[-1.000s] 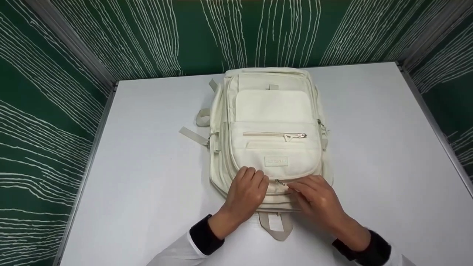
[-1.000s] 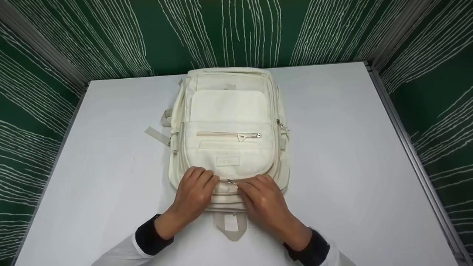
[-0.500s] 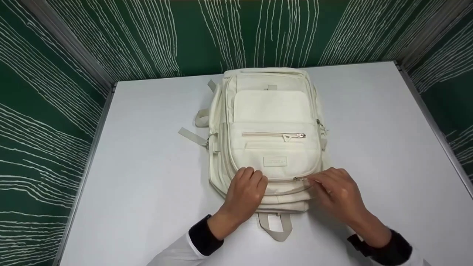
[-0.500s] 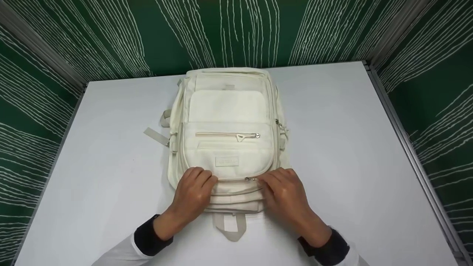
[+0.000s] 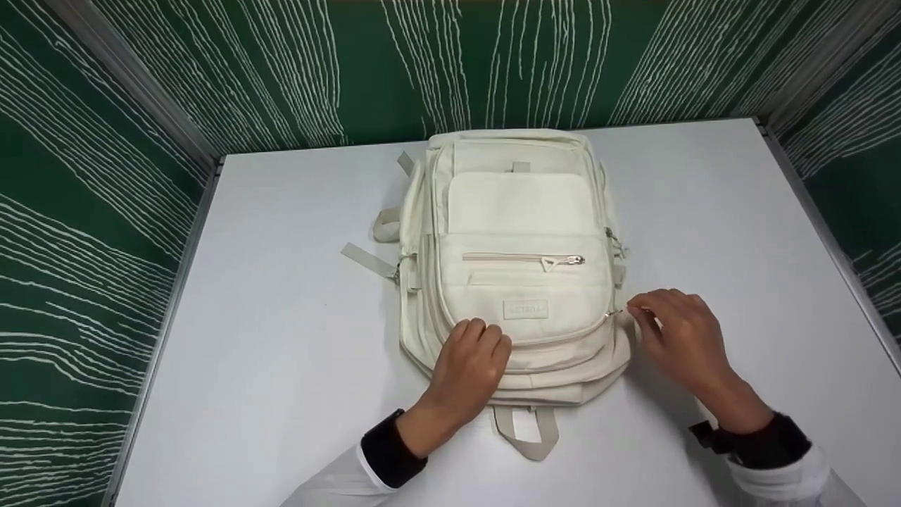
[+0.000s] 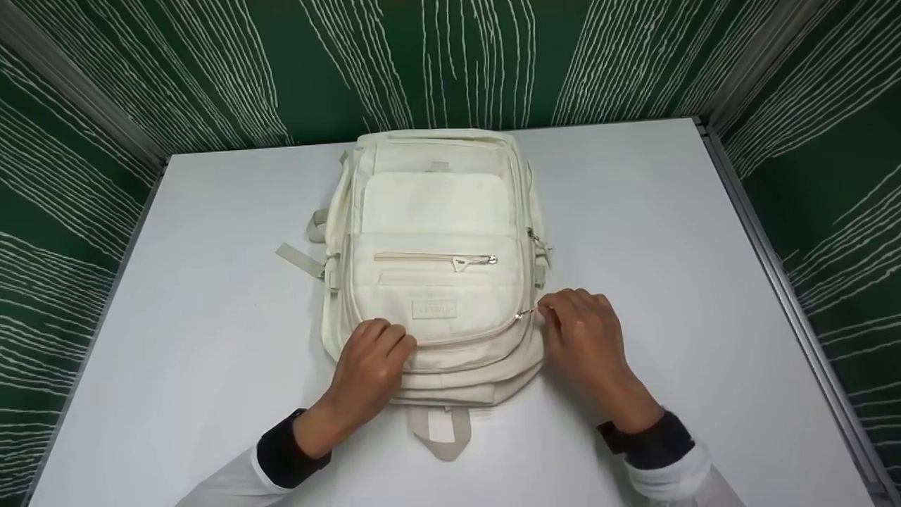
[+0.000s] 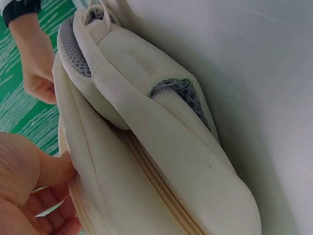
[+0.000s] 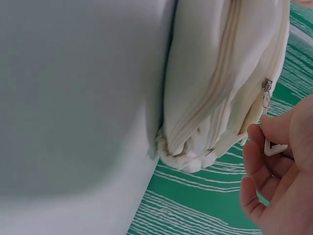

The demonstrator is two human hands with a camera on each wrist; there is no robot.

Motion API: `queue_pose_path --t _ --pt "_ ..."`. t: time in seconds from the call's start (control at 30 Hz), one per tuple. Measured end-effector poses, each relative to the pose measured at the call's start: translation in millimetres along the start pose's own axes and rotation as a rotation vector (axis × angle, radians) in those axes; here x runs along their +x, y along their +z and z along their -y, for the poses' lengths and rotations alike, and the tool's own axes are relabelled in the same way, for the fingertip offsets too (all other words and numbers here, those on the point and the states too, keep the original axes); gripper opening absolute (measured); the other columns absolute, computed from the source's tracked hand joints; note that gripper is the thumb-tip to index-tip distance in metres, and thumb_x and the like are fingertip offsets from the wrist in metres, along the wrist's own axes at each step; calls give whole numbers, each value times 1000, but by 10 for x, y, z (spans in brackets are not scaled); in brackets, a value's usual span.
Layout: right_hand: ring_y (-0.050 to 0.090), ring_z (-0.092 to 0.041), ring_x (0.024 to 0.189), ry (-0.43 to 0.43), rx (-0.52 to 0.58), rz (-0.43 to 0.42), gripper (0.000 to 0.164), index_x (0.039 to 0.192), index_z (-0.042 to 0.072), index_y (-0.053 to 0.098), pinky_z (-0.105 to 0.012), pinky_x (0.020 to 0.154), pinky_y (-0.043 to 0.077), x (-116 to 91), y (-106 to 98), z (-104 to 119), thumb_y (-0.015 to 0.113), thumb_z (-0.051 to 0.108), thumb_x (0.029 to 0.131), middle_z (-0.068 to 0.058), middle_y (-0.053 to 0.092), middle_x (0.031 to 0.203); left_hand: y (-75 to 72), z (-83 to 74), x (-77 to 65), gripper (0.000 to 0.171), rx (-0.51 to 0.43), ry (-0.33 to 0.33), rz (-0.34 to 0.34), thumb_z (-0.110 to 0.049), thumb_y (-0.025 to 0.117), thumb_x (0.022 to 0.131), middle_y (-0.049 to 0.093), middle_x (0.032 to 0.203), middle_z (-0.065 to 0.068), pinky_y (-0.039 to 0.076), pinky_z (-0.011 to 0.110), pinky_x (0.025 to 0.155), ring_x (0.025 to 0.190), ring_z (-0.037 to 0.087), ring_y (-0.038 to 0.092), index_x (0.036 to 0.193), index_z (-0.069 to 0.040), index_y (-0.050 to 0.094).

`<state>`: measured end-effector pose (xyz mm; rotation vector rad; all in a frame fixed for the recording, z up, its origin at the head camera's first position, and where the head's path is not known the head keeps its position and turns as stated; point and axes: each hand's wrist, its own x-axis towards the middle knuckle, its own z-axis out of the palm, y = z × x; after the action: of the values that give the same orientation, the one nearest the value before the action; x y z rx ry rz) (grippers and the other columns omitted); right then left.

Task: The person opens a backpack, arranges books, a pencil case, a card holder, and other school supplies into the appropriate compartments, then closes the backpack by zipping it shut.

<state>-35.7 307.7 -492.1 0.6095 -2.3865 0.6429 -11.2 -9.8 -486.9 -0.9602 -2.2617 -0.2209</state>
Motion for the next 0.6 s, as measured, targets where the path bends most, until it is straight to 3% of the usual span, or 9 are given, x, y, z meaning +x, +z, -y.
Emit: queue_pose_path --t 0.23,0.6 --pt "64 -32 69 47 -25 64 12 92 -2 71 -42 64 40 190 37 -183 77 -11 86 -17 71 82 5 2 2 11 1 12 11 6 70 91 59 80 5 46 27 73 76 18 55 85 -4 71" --pt "64 -36 70 48 -34 50 9 95 -3 73 -45 64 39 493 87 -333 76 -8 87 -19 73 86 10 19 -11 13 -4 13 -3 7 72 90 60 81 4 47 26 73 76 17 55 84 -5 71"
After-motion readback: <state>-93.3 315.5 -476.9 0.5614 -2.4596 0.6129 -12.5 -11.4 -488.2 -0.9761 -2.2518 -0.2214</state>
